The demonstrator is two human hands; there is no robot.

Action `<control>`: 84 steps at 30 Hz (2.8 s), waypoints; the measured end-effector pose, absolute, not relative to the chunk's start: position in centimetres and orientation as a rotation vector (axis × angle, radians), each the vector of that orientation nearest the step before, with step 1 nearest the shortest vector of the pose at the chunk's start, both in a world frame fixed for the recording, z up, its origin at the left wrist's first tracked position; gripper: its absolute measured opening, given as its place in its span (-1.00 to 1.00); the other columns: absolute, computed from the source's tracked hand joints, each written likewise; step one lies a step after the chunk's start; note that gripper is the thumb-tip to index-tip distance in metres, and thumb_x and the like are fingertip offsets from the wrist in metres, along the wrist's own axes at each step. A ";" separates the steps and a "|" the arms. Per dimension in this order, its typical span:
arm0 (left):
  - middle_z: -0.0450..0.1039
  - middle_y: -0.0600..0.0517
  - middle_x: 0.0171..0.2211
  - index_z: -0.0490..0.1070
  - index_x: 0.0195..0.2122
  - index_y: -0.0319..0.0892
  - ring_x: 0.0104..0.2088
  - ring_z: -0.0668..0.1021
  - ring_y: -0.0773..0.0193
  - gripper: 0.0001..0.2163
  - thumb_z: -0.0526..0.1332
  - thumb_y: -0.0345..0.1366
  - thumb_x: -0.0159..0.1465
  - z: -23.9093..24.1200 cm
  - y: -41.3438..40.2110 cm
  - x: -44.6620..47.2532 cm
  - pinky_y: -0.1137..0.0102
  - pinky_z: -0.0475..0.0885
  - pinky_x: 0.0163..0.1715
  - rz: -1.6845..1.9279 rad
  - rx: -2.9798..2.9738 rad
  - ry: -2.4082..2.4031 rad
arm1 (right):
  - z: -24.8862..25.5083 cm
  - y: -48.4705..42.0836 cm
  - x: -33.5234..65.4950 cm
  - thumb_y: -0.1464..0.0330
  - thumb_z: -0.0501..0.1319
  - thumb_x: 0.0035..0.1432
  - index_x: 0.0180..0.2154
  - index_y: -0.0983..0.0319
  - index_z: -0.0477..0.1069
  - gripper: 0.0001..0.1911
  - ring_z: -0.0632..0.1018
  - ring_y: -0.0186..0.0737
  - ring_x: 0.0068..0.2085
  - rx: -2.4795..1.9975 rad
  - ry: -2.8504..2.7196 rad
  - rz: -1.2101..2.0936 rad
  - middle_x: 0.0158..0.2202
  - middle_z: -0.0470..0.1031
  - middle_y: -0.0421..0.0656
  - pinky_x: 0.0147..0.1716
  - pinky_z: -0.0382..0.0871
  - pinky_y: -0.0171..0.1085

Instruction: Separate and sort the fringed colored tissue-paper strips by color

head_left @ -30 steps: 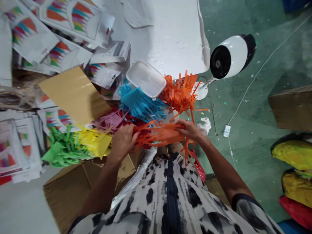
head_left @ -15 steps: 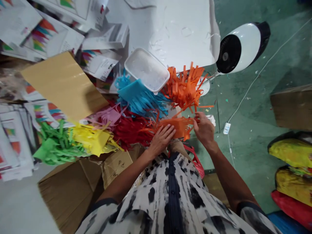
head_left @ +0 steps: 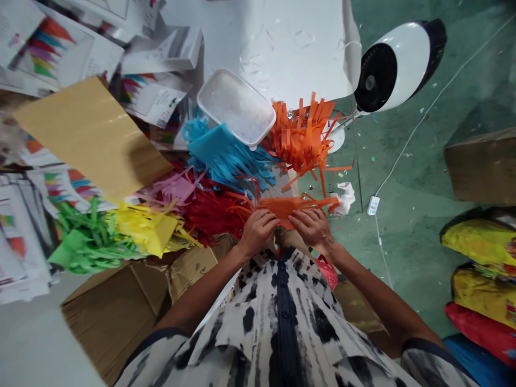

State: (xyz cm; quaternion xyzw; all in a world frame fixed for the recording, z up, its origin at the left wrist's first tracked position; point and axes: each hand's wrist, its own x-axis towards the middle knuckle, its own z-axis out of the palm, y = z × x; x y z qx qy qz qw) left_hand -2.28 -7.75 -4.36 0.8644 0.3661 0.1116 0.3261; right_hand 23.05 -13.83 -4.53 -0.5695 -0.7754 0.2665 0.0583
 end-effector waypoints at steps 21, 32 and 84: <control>0.60 -0.15 -0.32 0.53 -0.20 -0.19 -0.16 0.56 0.00 -0.78 0.17 -0.19 0.48 -2.4 -3.5 0.6 0.17 0.24 -0.15 -0.036 2.273 1.420 | -3.0 -9.6 20.4 0.21 0.16 0.38 -0.26 0.17 0.53 -0.75 0.54 -0.07 -0.20 -2.296 -1.645 0.764 -0.26 0.58 -0.07 -0.20 0.32 -0.20; 0.56 -0.19 -0.31 0.54 -0.20 -0.21 -0.17 0.54 -0.04 -0.72 0.10 -0.19 0.49 -2.5 -3.3 1.1 0.13 0.28 -0.13 -0.092 2.262 1.453 | -3.6 -8.8 20.6 0.13 0.14 0.43 -0.32 0.19 0.51 -0.64 0.53 -0.09 -0.27 -2.391 -1.652 0.749 -0.29 0.60 -0.06 -0.26 0.24 -0.20; 0.61 -0.11 -0.07 0.55 -0.01 -0.21 -0.03 0.56 0.10 -0.81 0.15 -0.39 0.47 -4.8 -5.1 -0.4 0.21 0.50 0.01 0.389 2.435 1.024 | -2.8 -9.4 21.8 0.32 0.16 0.45 -0.16 0.14 0.57 -0.80 0.50 -0.07 -0.06 -1.926 -2.270 0.461 -0.12 0.68 -0.12 0.00 0.06 -0.05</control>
